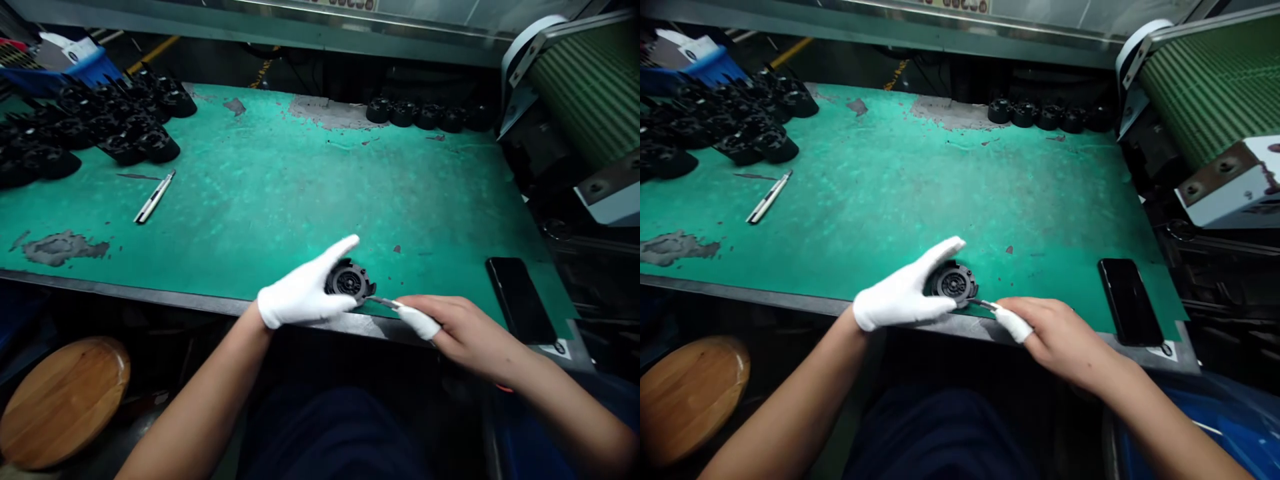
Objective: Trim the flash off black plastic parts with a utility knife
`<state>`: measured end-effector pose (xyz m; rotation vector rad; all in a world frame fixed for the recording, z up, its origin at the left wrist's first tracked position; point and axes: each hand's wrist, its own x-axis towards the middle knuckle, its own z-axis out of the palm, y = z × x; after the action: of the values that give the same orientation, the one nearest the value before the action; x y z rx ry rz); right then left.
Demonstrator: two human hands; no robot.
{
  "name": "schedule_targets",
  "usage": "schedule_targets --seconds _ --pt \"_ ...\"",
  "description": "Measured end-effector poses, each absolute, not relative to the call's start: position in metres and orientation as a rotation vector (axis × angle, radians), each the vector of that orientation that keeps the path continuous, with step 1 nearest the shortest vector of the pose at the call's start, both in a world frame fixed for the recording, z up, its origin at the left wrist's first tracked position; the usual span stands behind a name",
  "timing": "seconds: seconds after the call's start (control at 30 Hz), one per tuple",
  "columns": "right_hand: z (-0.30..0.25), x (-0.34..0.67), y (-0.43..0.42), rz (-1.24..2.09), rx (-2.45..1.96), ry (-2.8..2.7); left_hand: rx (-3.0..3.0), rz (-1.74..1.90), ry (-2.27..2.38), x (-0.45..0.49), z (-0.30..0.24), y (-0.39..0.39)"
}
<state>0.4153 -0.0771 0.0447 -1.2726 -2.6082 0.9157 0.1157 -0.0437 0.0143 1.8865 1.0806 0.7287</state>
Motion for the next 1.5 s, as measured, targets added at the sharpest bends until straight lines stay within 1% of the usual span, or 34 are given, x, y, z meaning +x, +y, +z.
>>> schedule_targets --seconds 0.1,0.13,0.27,0.37,0.63,0.87,0.93,1.1,1.3,1.5 --pt "0.034 0.437 -0.084 0.854 -1.334 -2.511 1.741 0.954 1.301 0.093 0.014 -0.043" --pt "0.029 0.441 -0.085 0.857 -1.341 -2.513 1.72 0.97 1.335 0.09 0.013 -0.046" --pt "0.019 0.433 -0.088 0.84 -1.36 -2.535 1.899 0.807 1.324 0.105 0.008 -0.064" --pt "0.021 0.413 -0.088 0.801 -1.332 -2.543 2.036 0.785 1.322 0.122 0.003 -0.076" --pt "0.022 0.379 -0.088 0.568 -1.315 -2.7 1.977 0.862 1.424 0.131 -0.011 -0.087" --pt "0.025 0.378 -0.083 0.285 -1.55 -2.737 1.945 0.985 1.629 0.154 -0.017 -0.101" --pt "0.026 0.379 -0.083 0.274 -1.582 -2.712 1.956 1.03 1.67 0.158 -0.018 -0.104" --pt "0.028 0.379 -0.088 0.384 -1.499 -2.719 1.921 1.076 1.687 0.161 -0.021 -0.103" --pt "0.023 0.375 -0.094 0.263 -1.586 -2.711 1.936 1.097 1.679 0.161 -0.024 -0.103" --pt "0.017 0.377 -0.096 0.308 -1.515 -2.645 1.936 1.103 1.671 0.161 -0.022 -0.103"
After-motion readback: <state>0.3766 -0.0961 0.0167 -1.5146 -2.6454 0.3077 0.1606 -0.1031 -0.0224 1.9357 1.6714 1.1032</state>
